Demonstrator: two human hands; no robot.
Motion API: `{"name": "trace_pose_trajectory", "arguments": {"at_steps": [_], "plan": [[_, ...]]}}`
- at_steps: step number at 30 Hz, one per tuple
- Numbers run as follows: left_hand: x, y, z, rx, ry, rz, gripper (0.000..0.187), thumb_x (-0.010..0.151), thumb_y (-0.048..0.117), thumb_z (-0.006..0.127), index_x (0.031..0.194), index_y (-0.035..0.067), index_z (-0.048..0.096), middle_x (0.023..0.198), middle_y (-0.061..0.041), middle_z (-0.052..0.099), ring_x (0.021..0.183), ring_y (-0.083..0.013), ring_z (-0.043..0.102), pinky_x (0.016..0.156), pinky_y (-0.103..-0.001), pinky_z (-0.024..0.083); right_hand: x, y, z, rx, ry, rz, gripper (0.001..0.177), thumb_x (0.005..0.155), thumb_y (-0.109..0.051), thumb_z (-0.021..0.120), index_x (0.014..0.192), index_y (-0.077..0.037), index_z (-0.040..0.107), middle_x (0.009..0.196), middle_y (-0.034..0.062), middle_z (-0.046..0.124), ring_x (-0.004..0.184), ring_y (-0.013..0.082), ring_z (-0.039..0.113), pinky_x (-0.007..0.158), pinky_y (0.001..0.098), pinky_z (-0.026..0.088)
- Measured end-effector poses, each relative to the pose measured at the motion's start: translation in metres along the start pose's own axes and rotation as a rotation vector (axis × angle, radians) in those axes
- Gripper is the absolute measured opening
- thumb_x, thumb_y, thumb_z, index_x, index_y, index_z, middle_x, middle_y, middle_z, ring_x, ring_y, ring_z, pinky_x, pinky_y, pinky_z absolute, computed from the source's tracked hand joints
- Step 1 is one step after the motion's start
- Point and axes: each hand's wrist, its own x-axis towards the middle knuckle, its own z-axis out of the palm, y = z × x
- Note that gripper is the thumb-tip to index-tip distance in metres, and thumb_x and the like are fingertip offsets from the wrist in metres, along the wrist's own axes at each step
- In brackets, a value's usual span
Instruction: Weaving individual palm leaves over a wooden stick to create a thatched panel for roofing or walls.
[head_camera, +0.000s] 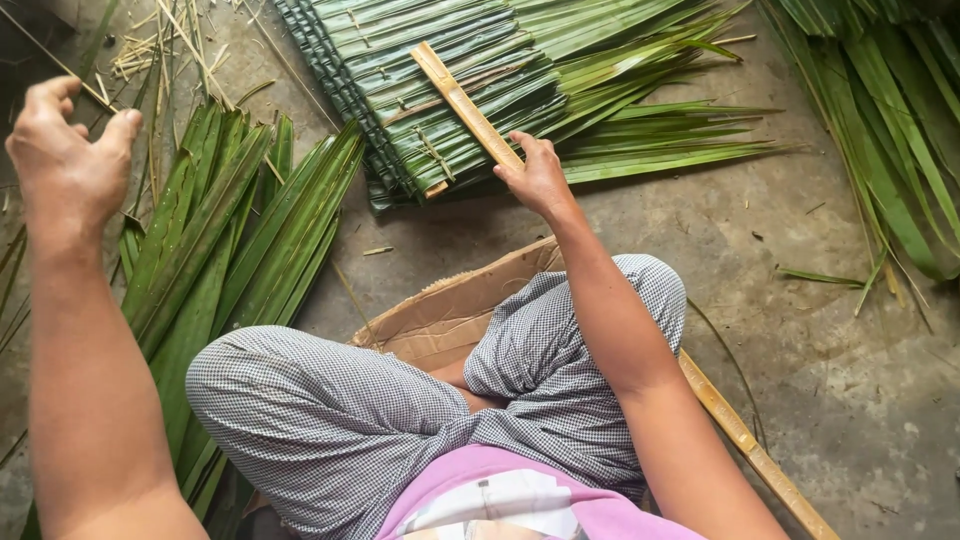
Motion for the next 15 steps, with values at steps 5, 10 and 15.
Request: {"name": "trace_pose_trajectory", "arguments": {"at_steps": [5,10,15], "plan": [[0.019,0.007,0.012,-0.018,0.133,0.232,0.051,0.106,0.004,0.091,0.138,-0.021,0.059,0.115,-0.036,0.067,0.088,-0.0311,0.07,0.065,-0.038,0.064,0.002,0.003,0.0,0.003,0.01,-0.027,0.064,0.082,-0.022,0.077,0.14,-0.004,0.058,0.126,0.0238,0.06,0.107,0.0343,0.067,0.093,0.0414,0.056],[0.019,0.029,0.018,-0.102,0.078,0.146,0.052,0.105,0.005,0.088,0.141,-0.015,0.055,0.119,-0.035,0.064,0.098,-0.0373,0.069,0.075,-0.044,0.065,0.001,0.0,-0.003,0.013,0.013,-0.025,0.065,0.081,-0.021,0.078,0.14,-0.002,0.058,0.127,0.0244,0.061,0.107,0.0341,0.068,0.093,0.0408,0.056],[-0.005,0.037,0.02,-0.222,0.0,0.075,0.043,0.106,0.005,0.078,0.138,-0.015,0.058,0.118,-0.036,0.066,0.093,-0.0345,0.071,0.07,-0.041,0.063,0.001,0.001,-0.002,0.005,0.009,-0.027,0.064,0.081,-0.022,0.078,0.139,-0.003,0.059,0.123,0.0244,0.063,0.103,0.0335,0.069,0.09,0.0408,0.057]]}}
